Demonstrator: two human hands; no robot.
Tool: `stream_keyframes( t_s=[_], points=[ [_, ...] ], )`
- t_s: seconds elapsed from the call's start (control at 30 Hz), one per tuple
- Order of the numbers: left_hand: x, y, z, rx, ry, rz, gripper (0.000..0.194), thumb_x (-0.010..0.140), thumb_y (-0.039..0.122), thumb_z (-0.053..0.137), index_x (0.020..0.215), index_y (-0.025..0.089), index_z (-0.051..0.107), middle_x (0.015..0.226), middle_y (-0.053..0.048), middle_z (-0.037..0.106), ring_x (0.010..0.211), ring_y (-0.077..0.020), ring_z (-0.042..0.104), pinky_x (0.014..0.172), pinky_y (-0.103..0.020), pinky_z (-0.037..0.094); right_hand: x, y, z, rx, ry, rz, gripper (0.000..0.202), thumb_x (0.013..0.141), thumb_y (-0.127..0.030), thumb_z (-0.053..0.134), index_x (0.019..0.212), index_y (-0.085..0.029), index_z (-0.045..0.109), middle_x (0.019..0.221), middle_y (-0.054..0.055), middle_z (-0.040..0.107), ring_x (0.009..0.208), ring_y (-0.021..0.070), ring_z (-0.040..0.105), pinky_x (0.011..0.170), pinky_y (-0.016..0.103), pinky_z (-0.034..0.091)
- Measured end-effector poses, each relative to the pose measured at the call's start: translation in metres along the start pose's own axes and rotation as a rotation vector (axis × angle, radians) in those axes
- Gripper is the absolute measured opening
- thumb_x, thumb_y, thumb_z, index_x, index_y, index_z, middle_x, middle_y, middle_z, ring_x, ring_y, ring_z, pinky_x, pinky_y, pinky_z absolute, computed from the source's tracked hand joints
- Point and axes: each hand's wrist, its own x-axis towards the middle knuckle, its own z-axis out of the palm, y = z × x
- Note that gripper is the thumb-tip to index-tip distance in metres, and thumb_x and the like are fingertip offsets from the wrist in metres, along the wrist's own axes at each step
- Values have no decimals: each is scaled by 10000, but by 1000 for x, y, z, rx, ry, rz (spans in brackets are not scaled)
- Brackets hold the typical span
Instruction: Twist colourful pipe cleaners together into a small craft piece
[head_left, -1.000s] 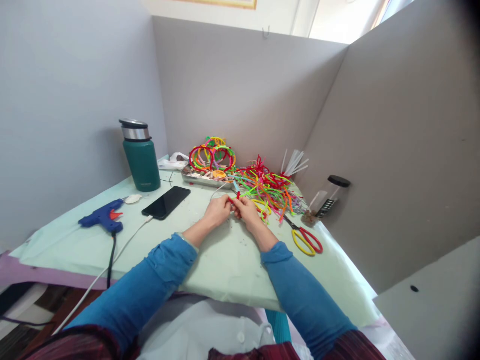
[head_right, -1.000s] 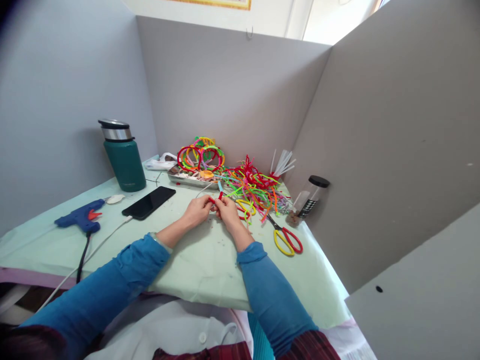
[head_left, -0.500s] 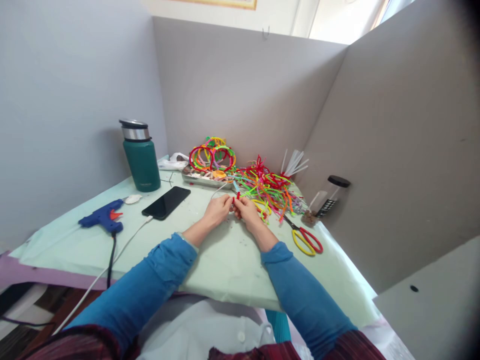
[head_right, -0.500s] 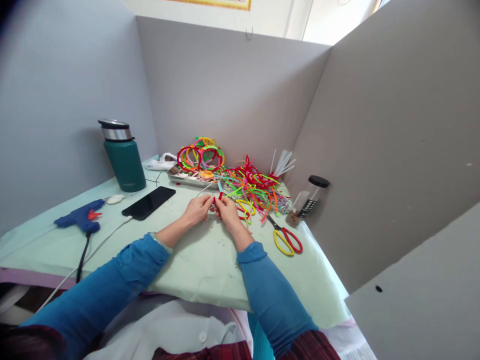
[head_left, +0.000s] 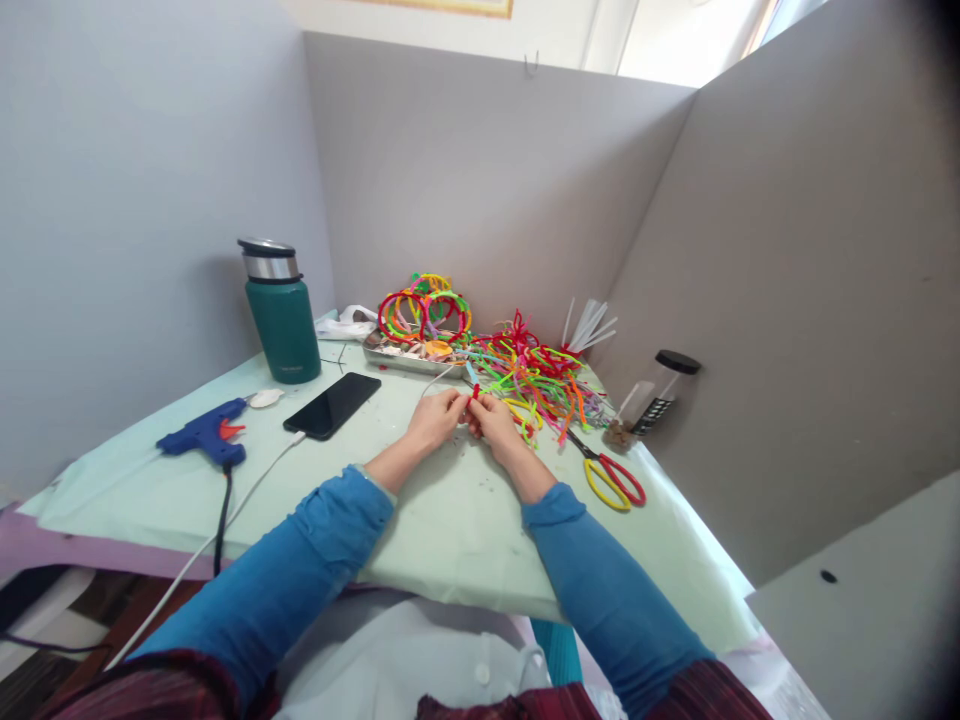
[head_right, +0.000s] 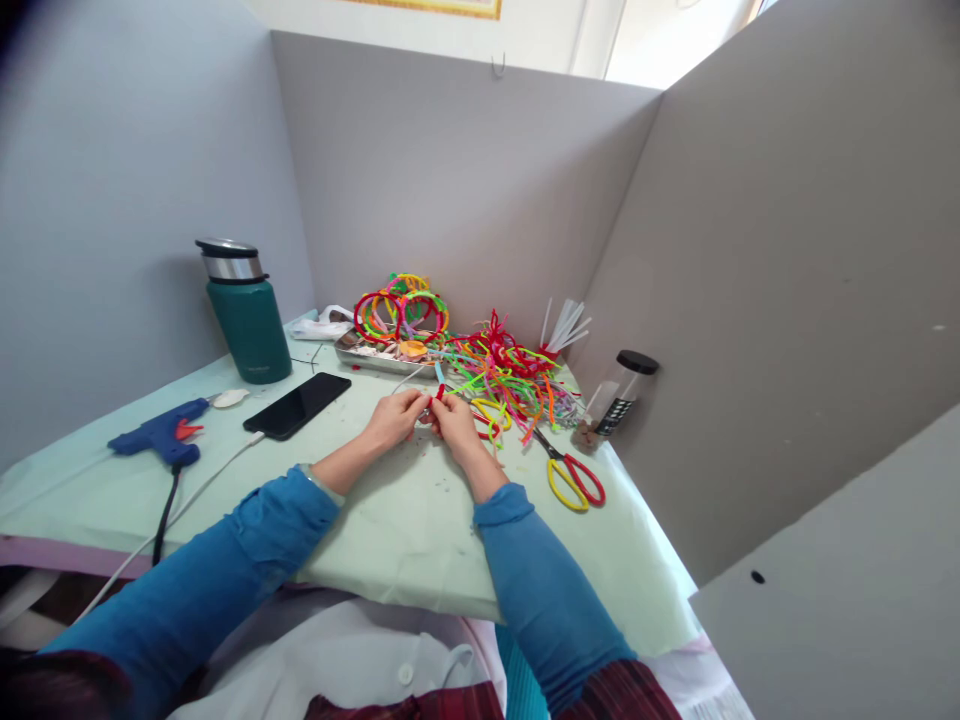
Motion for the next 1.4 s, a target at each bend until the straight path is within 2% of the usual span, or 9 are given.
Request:
stream_keyframes(
  t_s=[0.27,0.47,0.73,1.4],
  points=[
    [3,-4,3,33,6,7,391,831,464,395,780,165,642,563,-4,624,605,-134,567,583,-221,374,0,1,-1,2,-1,-4,237,678,-391,598,662,-187,478,515,-51,524,394,63,423,372,192,292],
    [3,-4,4,34,11,4,368,823,462,418,791,169,638,643,-17,657,614,-131,574,585,-223,383,0,2,-1,1,3,5,229,669,-385,596,668,-186,481,514,-52,521,393,62,426,373,190,295],
    [2,-4,3,53,15,8,369,824,462,423,814,170,648,634,-25,659,648,-145,593,606,-230,400,1,3,-1,1,6,11,216,667,-373,586,658,-187,475,500,-56,501,388,59,416,368,185,290],
    [2,-5,3,54,12,24,322,821,411,430,823,165,638,775,-40,689,674,-138,604,616,-223,418,1,3,0,-9,6,-3,236,665,-386,594,634,-192,463,481,-66,464,391,63,404,371,193,283]
  ],
)
